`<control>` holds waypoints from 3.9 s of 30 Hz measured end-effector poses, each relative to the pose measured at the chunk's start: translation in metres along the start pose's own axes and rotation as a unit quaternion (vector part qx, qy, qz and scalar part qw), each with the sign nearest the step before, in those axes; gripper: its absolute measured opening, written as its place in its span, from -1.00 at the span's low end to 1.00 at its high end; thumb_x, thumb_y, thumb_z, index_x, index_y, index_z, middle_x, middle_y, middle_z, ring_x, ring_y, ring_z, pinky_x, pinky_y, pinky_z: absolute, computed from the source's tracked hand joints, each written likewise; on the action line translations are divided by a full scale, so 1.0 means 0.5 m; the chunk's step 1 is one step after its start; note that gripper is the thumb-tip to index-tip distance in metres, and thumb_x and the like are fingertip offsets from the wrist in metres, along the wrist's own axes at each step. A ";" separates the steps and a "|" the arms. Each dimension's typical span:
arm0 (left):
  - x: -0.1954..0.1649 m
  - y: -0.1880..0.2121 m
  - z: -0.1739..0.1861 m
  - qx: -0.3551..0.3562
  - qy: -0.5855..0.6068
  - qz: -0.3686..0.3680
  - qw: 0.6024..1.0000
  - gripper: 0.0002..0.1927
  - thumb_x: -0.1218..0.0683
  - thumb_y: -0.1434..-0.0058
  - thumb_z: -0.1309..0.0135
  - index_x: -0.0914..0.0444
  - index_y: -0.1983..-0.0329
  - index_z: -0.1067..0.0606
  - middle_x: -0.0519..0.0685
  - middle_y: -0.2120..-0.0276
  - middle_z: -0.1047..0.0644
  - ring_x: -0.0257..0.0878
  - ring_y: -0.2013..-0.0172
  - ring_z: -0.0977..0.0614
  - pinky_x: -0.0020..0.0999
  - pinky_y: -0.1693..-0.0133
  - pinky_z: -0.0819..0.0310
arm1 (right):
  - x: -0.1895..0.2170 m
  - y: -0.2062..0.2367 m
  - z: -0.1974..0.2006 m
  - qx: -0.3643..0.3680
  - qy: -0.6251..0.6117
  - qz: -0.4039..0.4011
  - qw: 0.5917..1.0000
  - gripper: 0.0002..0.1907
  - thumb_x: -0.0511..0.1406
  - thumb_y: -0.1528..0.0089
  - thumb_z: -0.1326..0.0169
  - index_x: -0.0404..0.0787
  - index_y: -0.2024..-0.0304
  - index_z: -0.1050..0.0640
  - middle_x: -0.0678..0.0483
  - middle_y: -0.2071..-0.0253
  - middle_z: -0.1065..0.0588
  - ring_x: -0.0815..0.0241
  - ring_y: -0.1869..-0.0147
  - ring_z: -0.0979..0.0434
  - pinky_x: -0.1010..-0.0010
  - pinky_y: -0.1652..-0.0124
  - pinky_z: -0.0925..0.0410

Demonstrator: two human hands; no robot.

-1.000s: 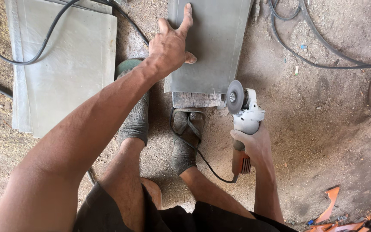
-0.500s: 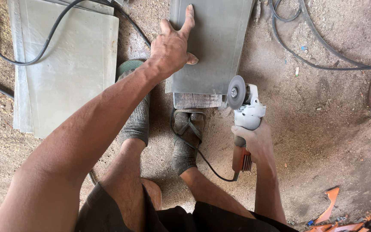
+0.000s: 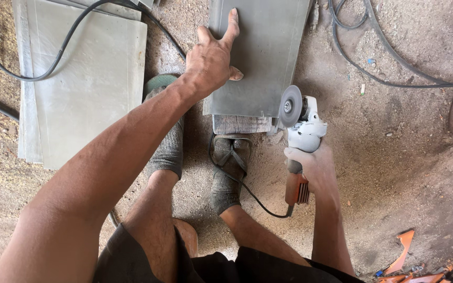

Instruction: The person uses an angle grinder to cut rectangular gray sheets placed on a wooden block. The person holds each sheet with the left hand and guides the grinder with the right hand, cutting along the edge. Finished pieces are set aside on the floor.

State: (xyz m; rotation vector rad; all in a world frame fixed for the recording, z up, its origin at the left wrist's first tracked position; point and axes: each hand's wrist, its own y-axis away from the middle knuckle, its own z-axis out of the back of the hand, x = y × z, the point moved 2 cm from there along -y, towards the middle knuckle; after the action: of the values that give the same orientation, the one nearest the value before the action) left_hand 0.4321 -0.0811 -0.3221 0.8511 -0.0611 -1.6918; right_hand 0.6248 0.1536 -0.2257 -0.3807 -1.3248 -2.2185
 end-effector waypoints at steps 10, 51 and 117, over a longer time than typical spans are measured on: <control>-0.007 0.010 0.012 0.011 -0.003 0.003 1.000 0.38 -0.20 0.04 -0.44 -0.13 -0.54 0.37 0.44 -0.03 -0.27 0.09 0.25 -0.67 -0.29 0.25 -0.73 | 0.020 -0.011 -0.003 0.000 -0.009 -0.007 1.000 -0.58 -0.39 -0.02 -0.19 -0.32 0.04 -0.52 -0.01 0.35 -0.57 0.16 0.35 -0.60 0.25 0.36 -0.47; -0.010 0.020 0.012 0.014 -0.005 0.010 1.000 0.34 -0.20 0.03 -0.42 -0.15 -0.54 0.33 0.41 0.02 -0.30 0.05 0.30 -0.66 -0.35 0.32 -0.72 | 0.066 -0.082 -0.003 0.008 -0.072 0.041 0.997 -0.64 -0.47 -0.01 -0.19 -0.35 0.11 -0.56 -0.04 0.37 -0.57 0.18 0.40 -0.60 0.37 0.44 -0.41; -0.015 0.049 0.015 0.051 0.014 0.028 0.998 0.31 -0.18 0.00 -0.39 -0.16 -0.55 0.33 0.35 0.03 -0.29 0.04 0.28 -0.65 -0.31 0.25 -0.71 | 0.197 -0.157 -0.003 0.020 -0.097 0.109 0.989 -0.68 -0.46 -0.03 -0.18 -0.33 0.15 -0.53 0.03 0.34 -0.50 0.27 0.43 -0.54 0.36 0.40 -0.54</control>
State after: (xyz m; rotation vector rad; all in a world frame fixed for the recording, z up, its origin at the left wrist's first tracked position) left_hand 0.4484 -0.0854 -0.3015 0.9402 -0.1523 -1.6347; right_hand 0.4995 0.1536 -0.2358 -0.7067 -1.3536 -2.0109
